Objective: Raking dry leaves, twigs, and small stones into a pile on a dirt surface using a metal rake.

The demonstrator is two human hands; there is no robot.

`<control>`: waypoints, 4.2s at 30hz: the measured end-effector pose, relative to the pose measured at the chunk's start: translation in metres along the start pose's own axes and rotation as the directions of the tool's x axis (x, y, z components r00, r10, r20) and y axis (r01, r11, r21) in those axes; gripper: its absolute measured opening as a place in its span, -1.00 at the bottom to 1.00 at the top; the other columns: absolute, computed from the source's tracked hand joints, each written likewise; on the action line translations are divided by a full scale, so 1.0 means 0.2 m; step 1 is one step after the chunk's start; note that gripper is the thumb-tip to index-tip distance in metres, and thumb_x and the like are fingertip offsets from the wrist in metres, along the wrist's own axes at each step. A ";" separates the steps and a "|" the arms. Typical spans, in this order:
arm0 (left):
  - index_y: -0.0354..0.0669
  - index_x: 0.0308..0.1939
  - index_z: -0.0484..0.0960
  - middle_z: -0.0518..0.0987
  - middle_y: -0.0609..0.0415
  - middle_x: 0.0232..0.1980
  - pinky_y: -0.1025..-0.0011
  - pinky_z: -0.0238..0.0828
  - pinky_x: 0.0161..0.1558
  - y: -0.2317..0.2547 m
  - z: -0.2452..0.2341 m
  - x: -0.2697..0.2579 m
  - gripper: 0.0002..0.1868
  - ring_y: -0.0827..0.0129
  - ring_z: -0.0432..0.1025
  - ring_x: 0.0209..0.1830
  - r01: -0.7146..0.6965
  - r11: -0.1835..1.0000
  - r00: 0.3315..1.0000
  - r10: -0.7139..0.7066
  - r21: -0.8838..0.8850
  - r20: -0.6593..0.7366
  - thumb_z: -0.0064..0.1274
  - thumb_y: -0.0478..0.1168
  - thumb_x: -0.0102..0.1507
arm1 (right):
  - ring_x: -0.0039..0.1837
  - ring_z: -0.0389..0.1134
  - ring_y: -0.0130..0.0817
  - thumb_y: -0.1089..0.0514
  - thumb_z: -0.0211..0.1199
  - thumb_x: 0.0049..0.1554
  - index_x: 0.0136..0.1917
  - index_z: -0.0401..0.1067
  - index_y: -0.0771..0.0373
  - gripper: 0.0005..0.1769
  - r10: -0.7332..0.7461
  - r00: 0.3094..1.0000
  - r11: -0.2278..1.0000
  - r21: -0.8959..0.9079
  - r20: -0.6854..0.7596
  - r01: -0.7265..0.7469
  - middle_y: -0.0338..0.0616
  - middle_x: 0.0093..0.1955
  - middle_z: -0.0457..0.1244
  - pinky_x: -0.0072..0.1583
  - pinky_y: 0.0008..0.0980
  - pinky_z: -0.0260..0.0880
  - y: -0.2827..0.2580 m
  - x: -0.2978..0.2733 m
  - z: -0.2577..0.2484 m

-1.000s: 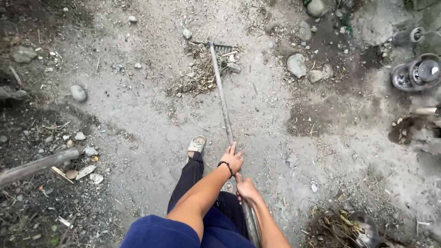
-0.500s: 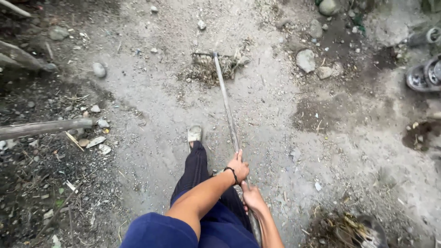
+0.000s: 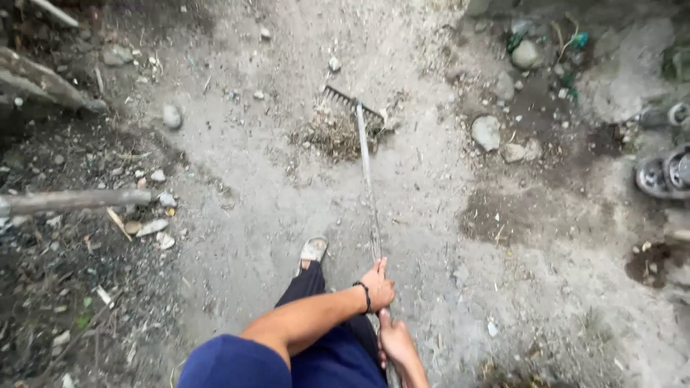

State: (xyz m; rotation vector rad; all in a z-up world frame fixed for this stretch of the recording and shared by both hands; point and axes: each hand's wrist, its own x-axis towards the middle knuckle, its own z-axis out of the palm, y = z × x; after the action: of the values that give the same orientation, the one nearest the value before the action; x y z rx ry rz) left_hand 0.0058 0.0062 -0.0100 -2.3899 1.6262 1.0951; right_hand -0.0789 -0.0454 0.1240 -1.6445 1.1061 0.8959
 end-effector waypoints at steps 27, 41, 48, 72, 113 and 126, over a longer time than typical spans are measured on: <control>0.34 0.35 0.45 0.22 0.22 0.54 -0.18 -0.27 0.48 -0.54 0.17 0.44 -0.57 -0.27 -0.48 0.61 0.240 0.967 0.970 -0.235 -0.090 0.064 -0.37 -0.09 0.45 | -0.53 0.34 -0.10 -0.27 -0.11 0.29 -0.37 0.40 0.34 -0.29 -0.033 0.999 0.996 -0.087 -0.011 0.032 0.12 -0.51 0.26 -0.47 -0.02 0.31 -0.10 0.83 0.18; 0.24 0.16 0.64 0.51 0.27 0.24 -0.20 -0.09 0.35 0.26 0.37 0.22 -0.64 0.16 0.09 0.44 0.236 0.972 0.970 -0.235 -0.008 0.066 -0.23 -0.05 0.40 | -0.51 0.26 -0.31 -0.25 -0.21 0.32 -0.48 0.28 0.19 -0.29 -0.182 0.982 0.976 -0.112 0.045 0.186 -0.07 -0.60 0.16 -0.29 -0.29 0.22 0.71 0.50 0.03; 0.01 -0.02 0.72 0.61 0.06 0.03 -0.80 -0.33 0.18 1.02 0.61 0.21 -0.62 0.05 0.20 0.24 0.068 0.996 0.994 -0.072 -0.062 -0.077 -0.24 -0.10 0.33 | -0.46 0.34 -0.34 -0.39 -0.08 0.22 -0.53 0.39 0.20 -0.22 -0.168 0.985 0.939 -0.309 -0.028 0.152 -0.06 -0.60 0.21 -0.26 -0.21 0.31 1.45 0.14 -0.23; 0.10 0.48 0.29 -0.19 -0.35 0.62 0.02 -0.14 0.53 -0.07 0.05 -0.30 -0.39 -0.23 -0.20 0.62 0.460 0.735 0.731 -0.632 -0.498 -0.257 0.01 -0.07 0.34 | -0.60 0.24 -0.17 -0.07 -0.07 0.29 -0.36 0.41 0.43 -0.40 -0.365 0.926 0.887 -0.265 0.095 0.377 0.05 -0.64 0.16 -0.52 -0.28 0.24 0.03 0.59 0.09; 0.47 0.27 0.48 -0.10 -0.53 0.58 0.01 -0.07 0.51 0.25 0.12 0.30 -0.63 -0.25 -0.14 0.61 0.347 0.537 0.656 -0.725 -0.769 -0.210 -0.26 -0.09 0.43 | -0.23 0.49 -0.01 -0.26 -0.15 0.24 -0.34 0.56 0.36 -0.25 -0.341 0.937 0.583 -0.765 0.076 0.274 0.10 -0.48 0.33 -0.15 -0.01 0.41 0.11 0.90 -0.43; 0.17 0.40 0.30 -0.51 -0.84 0.46 -0.17 -0.38 0.51 0.42 0.18 -0.12 -0.52 -0.59 -0.46 0.56 0.332 0.759 0.932 -0.356 -0.560 0.070 -0.21 -0.21 0.37 | -0.58 0.29 -0.08 -0.23 -0.02 0.24 -0.40 0.27 0.30 -0.38 -0.136 0.988 0.890 -0.427 0.078 0.156 0.12 -0.58 0.22 -0.47 -0.14 0.25 0.61 0.49 -0.17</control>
State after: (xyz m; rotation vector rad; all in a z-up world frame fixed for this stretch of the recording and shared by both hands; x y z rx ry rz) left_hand -0.0876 0.0028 0.0046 -2.9106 0.8615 1.6243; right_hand -0.1585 -0.1239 0.0095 -2.0269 0.7692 1.1313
